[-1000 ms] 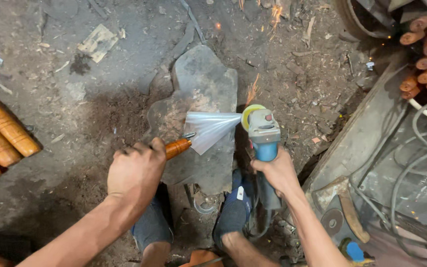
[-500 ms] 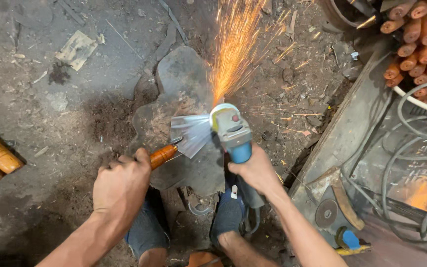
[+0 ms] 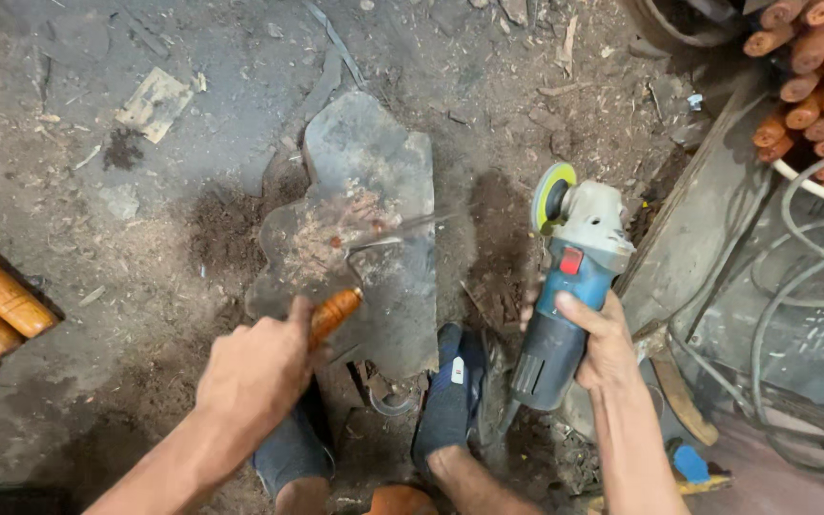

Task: The person uses an angle grinder to sharpen the blade of a metal trowel with a wooden handle. They hold the trowel against a stone block and grind the blade edges, producing sparks. The person repeats this process on multiple trowels, placing finished ones aside.

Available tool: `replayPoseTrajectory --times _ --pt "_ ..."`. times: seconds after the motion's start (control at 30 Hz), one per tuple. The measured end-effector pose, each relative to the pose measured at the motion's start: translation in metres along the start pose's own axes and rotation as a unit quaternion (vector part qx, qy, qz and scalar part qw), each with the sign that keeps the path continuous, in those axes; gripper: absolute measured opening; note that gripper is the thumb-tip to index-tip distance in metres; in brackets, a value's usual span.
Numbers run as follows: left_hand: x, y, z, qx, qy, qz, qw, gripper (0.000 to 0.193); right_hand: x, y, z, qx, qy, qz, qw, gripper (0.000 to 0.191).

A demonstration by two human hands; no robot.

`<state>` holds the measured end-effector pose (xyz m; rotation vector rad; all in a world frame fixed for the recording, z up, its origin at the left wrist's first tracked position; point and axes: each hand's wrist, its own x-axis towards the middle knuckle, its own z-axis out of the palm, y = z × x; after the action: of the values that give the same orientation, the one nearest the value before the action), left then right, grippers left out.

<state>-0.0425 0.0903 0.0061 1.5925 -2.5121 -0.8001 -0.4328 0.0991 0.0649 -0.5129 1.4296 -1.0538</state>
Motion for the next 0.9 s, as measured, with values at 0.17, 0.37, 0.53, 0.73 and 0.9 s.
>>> replayPoseTrajectory --times 0.17,0.37,0.53,0.73,0.9 --pt "0.033 -0.008 -0.011 0.130 -0.127 -0.130 0.975 0.051 0.002 0.003 0.007 -0.096 0.016 0.050 0.994 0.041" --pt "0.054 -0.014 -0.023 0.034 -0.288 -0.160 0.944 0.073 0.005 0.030 0.035 -0.222 -0.028 0.075 0.972 0.033" --pt "0.052 -0.015 -0.017 0.034 -0.259 -0.135 0.956 0.065 0.011 0.040 0.065 -0.300 -0.039 0.090 0.949 0.025" --pt "0.049 -0.022 -0.006 -0.004 -0.210 -0.130 0.969 0.045 -0.003 0.040 0.087 -0.382 -0.107 0.013 0.918 0.028" --pt "0.043 -0.027 -0.003 -0.015 -0.184 -0.109 0.977 0.037 0.003 0.034 0.092 -0.347 -0.015 0.095 0.933 0.025"
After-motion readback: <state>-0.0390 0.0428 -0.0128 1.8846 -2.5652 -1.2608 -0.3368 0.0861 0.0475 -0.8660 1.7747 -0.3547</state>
